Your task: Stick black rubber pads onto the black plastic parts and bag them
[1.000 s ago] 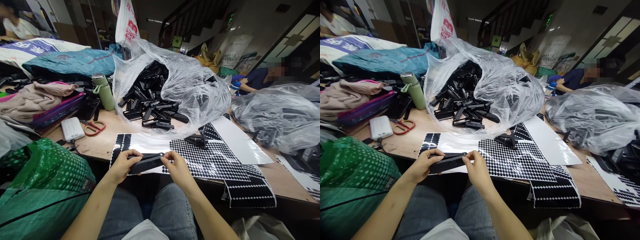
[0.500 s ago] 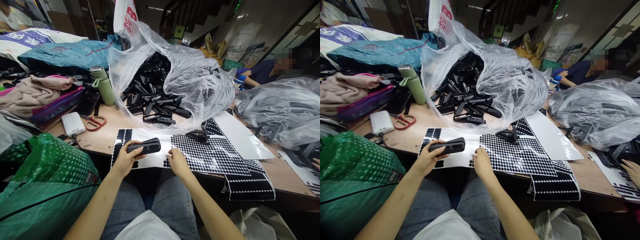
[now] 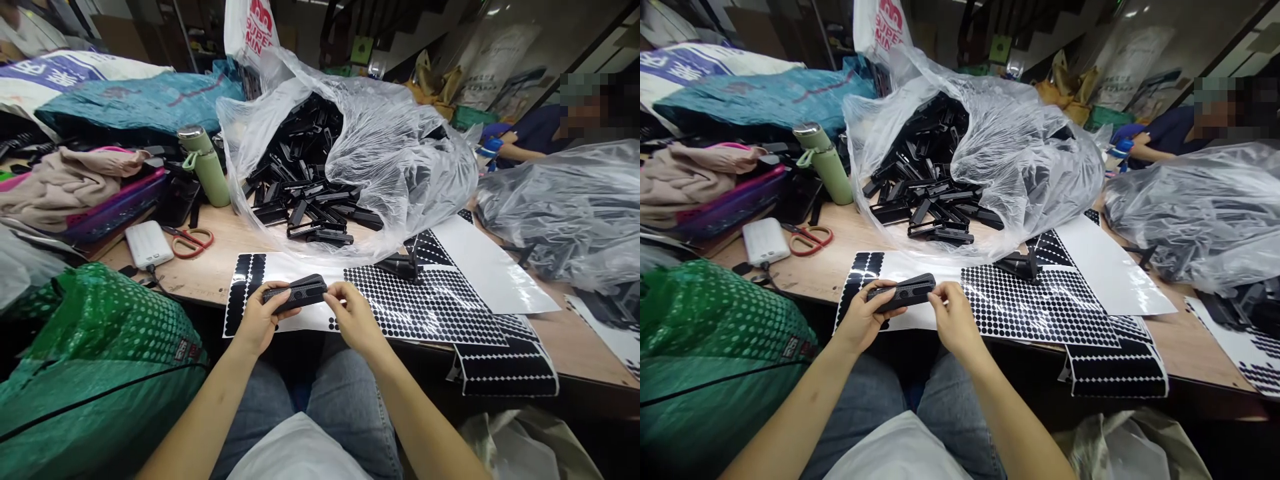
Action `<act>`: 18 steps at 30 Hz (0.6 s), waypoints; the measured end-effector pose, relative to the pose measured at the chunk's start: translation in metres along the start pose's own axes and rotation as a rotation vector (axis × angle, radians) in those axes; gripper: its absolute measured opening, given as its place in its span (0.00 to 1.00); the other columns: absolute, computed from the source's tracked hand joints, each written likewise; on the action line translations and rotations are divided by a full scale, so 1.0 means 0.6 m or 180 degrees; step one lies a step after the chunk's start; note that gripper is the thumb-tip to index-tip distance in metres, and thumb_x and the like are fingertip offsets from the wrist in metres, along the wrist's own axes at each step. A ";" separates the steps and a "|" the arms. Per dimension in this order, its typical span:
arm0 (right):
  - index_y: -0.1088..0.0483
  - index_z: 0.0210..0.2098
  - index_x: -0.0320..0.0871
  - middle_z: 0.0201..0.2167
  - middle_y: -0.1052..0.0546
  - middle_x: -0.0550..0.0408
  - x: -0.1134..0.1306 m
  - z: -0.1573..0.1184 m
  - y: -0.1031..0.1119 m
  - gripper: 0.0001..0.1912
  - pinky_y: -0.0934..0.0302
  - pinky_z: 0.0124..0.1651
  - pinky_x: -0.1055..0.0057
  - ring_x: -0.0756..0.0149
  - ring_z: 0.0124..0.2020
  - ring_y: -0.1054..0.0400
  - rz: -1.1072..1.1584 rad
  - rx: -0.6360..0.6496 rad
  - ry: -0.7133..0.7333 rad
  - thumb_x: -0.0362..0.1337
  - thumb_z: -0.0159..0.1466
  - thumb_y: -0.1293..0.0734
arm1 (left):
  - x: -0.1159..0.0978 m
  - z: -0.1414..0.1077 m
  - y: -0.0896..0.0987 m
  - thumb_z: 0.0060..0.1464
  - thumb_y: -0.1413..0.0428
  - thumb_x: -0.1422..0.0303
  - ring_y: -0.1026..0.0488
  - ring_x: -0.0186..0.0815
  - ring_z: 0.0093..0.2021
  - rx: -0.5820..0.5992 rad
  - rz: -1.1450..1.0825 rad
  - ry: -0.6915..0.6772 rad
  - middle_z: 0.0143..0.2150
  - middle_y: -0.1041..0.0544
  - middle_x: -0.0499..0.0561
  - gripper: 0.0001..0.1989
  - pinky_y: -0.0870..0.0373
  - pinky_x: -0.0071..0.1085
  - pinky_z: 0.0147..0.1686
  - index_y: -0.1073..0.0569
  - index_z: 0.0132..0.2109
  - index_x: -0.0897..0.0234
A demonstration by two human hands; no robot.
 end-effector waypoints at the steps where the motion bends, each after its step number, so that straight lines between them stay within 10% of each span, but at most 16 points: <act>1: 0.37 0.27 0.43 0.36 0.33 0.53 0.018 0.002 -0.006 0.07 0.42 0.39 0.68 0.66 0.37 0.37 0.0130 -0.0033 0.0110 0.37 0.60 0.42 | 0.001 -0.002 -0.004 0.41 0.39 0.70 0.28 0.36 0.37 0.0017 0.0003 -0.0008 0.35 0.28 0.50 0.11 0.26 0.36 0.33 0.30 0.34 0.66; 18: 0.36 0.26 0.42 0.40 0.36 0.48 0.041 0.012 -0.042 0.06 0.44 0.47 0.61 0.61 0.44 0.40 -0.0030 -0.0137 0.0173 0.35 0.58 0.41 | 0.004 -0.015 -0.023 0.40 0.39 0.68 0.27 0.35 0.33 -0.0032 -0.0044 -0.0150 0.32 0.28 0.47 0.12 0.27 0.37 0.34 0.31 0.34 0.65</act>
Point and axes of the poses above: each hand's wrist, its own z-axis towards the middle knuckle, its own y-axis out of the back of the hand, x = y × z, the point moved 6 cm from there along z, towards the middle knuckle
